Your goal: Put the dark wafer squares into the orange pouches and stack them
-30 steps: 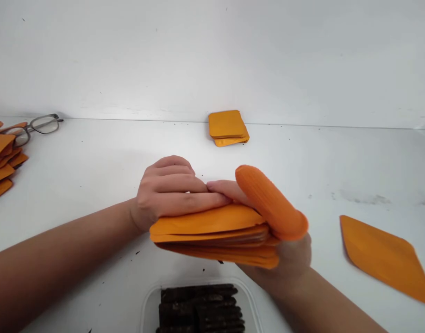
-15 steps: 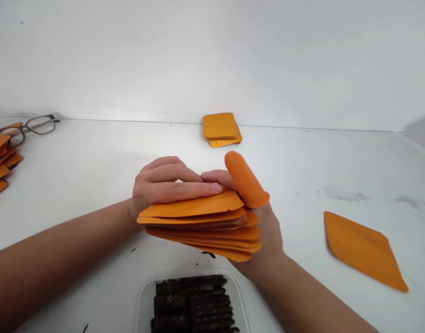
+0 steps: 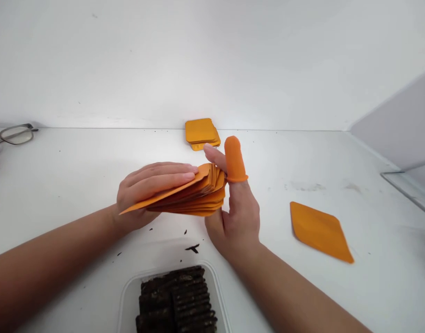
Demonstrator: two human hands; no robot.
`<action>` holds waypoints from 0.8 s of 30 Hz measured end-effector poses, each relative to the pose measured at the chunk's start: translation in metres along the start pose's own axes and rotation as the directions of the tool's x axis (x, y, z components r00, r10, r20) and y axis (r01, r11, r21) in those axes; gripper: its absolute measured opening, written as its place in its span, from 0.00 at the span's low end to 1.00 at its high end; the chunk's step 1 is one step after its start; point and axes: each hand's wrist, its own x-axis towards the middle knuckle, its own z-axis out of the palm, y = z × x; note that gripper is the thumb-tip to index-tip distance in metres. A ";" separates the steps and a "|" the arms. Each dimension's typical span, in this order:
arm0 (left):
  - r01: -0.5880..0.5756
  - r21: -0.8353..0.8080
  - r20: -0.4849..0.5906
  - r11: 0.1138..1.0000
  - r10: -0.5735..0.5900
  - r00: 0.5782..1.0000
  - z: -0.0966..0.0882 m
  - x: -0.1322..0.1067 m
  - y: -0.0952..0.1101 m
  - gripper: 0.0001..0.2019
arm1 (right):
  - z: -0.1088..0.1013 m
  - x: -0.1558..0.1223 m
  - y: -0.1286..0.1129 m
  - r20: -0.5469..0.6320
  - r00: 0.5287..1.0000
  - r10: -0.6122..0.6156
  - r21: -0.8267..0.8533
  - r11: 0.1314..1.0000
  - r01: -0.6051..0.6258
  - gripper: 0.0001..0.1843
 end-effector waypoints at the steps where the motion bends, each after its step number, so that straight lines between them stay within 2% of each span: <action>1: 0.027 -0.031 0.011 0.999 -0.027 1.000 0.000 -0.001 -0.002 0.14 | 0.000 0.000 0.000 -0.049 0.998 -0.039 0.009 0.999 0.039 0.33; 4: 0.136 -0.080 0.000 0.987 -0.137 0.991 0.001 -0.003 -0.005 0.17 | 0.002 0.001 -0.002 -0.138 0.987 -0.079 0.008 0.997 0.080 0.34; 9: 0.281 0.021 0.025 0.960 -0.281 0.959 0.004 -0.006 -0.007 0.14 | 0.002 0.003 0.000 -0.135 0.990 0.039 0.036 0.999 -0.034 0.23; 12: 0.377 0.081 0.072 0.923 -0.383 0.921 0.004 -0.007 -0.007 0.15 | 0.001 0.005 0.007 -0.097 0.992 0.080 0.048 0.996 -0.076 0.21; 15: 0.456 0.109 0.069 0.883 -0.464 0.883 0.002 -0.005 -0.007 0.10 | 0.001 0.009 0.016 -0.094 0.988 0.123 0.074 0.990 -0.116 0.19; 20: 0.575 0.032 0.017 0.818 -0.575 0.818 0.000 -0.003 -0.008 0.07 | 0.001 0.014 0.024 -0.115 0.970 0.215 0.133 0.971 -0.199 0.16; 24: 0.652 -0.084 -0.074 0.753 -0.658 0.750 0.001 -0.005 -0.011 0.11 | 0.001 0.015 0.022 -0.106 0.966 0.237 0.163 0.962 -0.218 0.21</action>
